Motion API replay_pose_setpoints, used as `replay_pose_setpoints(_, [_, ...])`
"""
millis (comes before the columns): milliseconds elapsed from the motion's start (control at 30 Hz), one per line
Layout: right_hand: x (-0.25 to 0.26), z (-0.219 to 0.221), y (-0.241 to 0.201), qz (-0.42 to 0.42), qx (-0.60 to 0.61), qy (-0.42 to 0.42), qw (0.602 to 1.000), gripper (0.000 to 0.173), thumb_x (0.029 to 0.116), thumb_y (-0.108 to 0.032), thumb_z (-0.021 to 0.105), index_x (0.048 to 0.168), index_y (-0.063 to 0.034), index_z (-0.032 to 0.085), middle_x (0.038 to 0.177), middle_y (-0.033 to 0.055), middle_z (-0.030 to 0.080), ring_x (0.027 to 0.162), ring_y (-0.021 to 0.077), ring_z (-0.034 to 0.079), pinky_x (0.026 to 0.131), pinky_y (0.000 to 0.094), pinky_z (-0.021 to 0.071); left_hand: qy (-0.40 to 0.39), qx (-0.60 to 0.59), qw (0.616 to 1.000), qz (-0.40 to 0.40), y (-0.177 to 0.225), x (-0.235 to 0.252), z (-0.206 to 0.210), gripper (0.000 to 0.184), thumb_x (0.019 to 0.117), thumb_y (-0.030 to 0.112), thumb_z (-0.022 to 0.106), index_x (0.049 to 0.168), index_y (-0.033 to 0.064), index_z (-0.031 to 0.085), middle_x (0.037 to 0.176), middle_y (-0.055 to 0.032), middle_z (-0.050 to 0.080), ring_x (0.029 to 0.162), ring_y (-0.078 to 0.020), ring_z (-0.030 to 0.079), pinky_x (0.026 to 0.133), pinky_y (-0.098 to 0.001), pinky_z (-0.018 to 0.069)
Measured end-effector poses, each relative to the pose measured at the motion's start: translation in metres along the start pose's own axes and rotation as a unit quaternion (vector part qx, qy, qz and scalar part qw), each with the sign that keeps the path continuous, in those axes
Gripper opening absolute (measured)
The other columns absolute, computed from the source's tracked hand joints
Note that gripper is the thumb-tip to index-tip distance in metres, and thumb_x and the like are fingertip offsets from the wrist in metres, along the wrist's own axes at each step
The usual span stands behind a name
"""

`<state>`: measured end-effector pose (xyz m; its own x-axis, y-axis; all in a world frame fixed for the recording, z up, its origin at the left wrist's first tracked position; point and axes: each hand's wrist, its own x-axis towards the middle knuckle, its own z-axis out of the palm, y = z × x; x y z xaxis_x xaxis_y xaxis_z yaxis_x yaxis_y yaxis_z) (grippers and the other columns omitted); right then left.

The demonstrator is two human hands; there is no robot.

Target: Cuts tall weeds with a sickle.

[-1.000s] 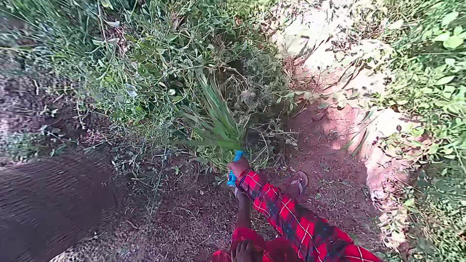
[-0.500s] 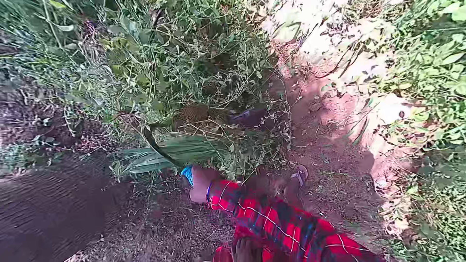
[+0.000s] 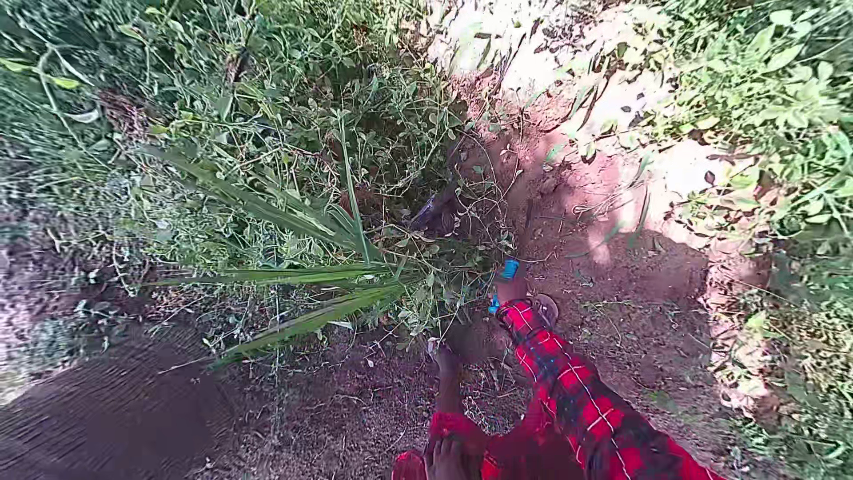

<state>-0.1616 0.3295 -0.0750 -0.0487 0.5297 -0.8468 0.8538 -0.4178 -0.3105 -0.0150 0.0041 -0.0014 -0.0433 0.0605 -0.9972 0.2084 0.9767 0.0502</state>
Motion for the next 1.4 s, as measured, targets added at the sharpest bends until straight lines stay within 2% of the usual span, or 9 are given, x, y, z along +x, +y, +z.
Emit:
replay_pose_setpoints(133, [0.0,0.062,-0.055,-0.056,-0.007,-0.112,0.992,0.065,0.0941,-0.011,0.07,0.149,0.0034,0.038,0.117,0.0288,0.064,0.091,0.0373,0.069,0.081,0.053,0.0578,0.016,0.013,1.0,-0.002,-0.014,0.009,0.015,0.063,0.0971,0.061,0.054,0.147,0.0227,0.058,0.158,-0.004,0.049,0.151,-0.03,0.037,0.123,-0.0657,0.0174])
replay_pose_setpoints(367, [-0.076,0.056,-0.072,-0.336,-0.182,-0.396,0.835,0.054,0.0925,-0.01,0.07,0.143,-0.0021,0.051,0.115,0.024,0.067,0.099,0.0347,0.069,0.087,0.0527,0.0552,0.014,0.036,0.999,-0.002,-0.01,0.011,0.025,0.065,0.0967,0.063,0.052,0.146,0.022,0.058,0.158,-0.0047,0.049,0.151,-0.0297,0.037,0.123,-0.0645,0.0197])
replay_pose_setpoints(567, [-0.057,-0.003,0.068,-0.216,0.1,-0.009,0.971,0.06,0.0843,-0.009,0.067,0.135,0.0139,0.046,0.095,0.0205,0.065,0.071,0.021,0.067,0.067,0.0385,0.059,-0.005,0.023,1.0,-0.016,0.003,0.001,0.008,0.06,0.0987,0.057,0.055,0.147,0.0208,0.058,0.159,-0.0039,0.048,0.153,-0.0286,0.035,0.124,-0.0625,0.0172])
replay_pose_setpoints(767, [-0.027,-0.039,0.138,0.047,0.153,0.117,0.98,0.059,0.0926,-0.005,0.07,0.143,0.0062,0.041,0.099,0.0214,0.062,0.065,0.0222,0.065,0.061,0.038,0.0584,-0.019,0.027,0.999,-0.021,0.002,0.002,0.011,0.062,0.0984,0.058,0.055,0.148,0.0203,0.056,0.16,-0.0038,0.047,0.153,-0.0283,0.034,0.124,-0.0617,0.019])
replay_pose_setpoints(867, [-0.008,-0.001,0.087,0.097,0.147,0.076,0.981,0.067,0.0941,-0.003,0.069,0.15,0.0045,0.035,0.121,0.0296,0.059,0.088,0.0332,0.067,0.076,0.0467,0.0576,-0.008,0.025,0.999,-0.017,-0.001,0.002,0.013,0.062,0.0985,0.058,0.055,0.147,0.0196,0.057,0.159,-0.0046,0.047,0.152,-0.0283,0.035,0.124,-0.0614,0.0192])
replay_pose_setpoints(967, [-0.014,0.025,0.04,0.07,0.133,-0.017,0.989,0.062,0.0935,-0.002,0.07,0.146,0.0047,0.038,0.112,0.0273,0.061,0.08,0.0305,0.067,0.071,0.044,0.0586,0.014,0.033,0.999,0.001,-0.005,0.006,0.02,0.062,0.0982,0.058,0.054,0.145,0.019,0.059,0.158,-0.0068,0.049,0.151,-0.0309,0.038,0.123,-0.0633,0.021])
replay_pose_setpoints(1033, [-0.038,0.022,0.043,-0.049,0.001,-0.184,0.982,0.06,0.0892,-0.001,0.066,0.143,0.0056,0.042,0.104,0.022,0.063,0.071,0.0239,0.066,0.066,0.039,0.0583,0.008,0.045,0.999,0.003,-0.005,0.005,0.021,0.062,0.0989,0.058,0.053,0.146,0.0181,0.058,0.158,-0.0079,0.048,0.151,-0.0317,0.038,0.123,-0.0633,0.0211])
replay_pose_setpoints(1133, [-0.08,0.012,0.042,-0.226,-0.175,-0.349,0.893,0.061,0.0872,-0.014,0.072,0.143,0.0001,0.049,0.119,0.0229,0.067,0.106,0.0328,0.068,0.093,0.0519,0.0537,-0.01,0.053,0.998,-0.01,0.0,0.005,0.017,0.062,0.0995,0.057,0.052,0.149,0.0198,0.056,0.161,-0.0062,0.045,0.152,-0.0298,0.035,0.124,-0.0622,0.0177])
replay_pose_setpoints(1400, [-0.059,-0.05,0.103,-0.415,0.048,0.108,0.902,0.05,0.0823,-0.021,0.068,0.113,0.0165,0.059,0.08,0.0125,0.069,0.066,0.0117,0.066,0.063,0.03,0.0576,-0.008,0.06,0.998,-0.01,0.003,0.002,0.008,0.064,0.0986,0.06,0.052,0.148,0.0203,0.056,0.16,-0.0059,0.046,0.152,-0.0299,0.036,0.124,-0.0612,0.0183])
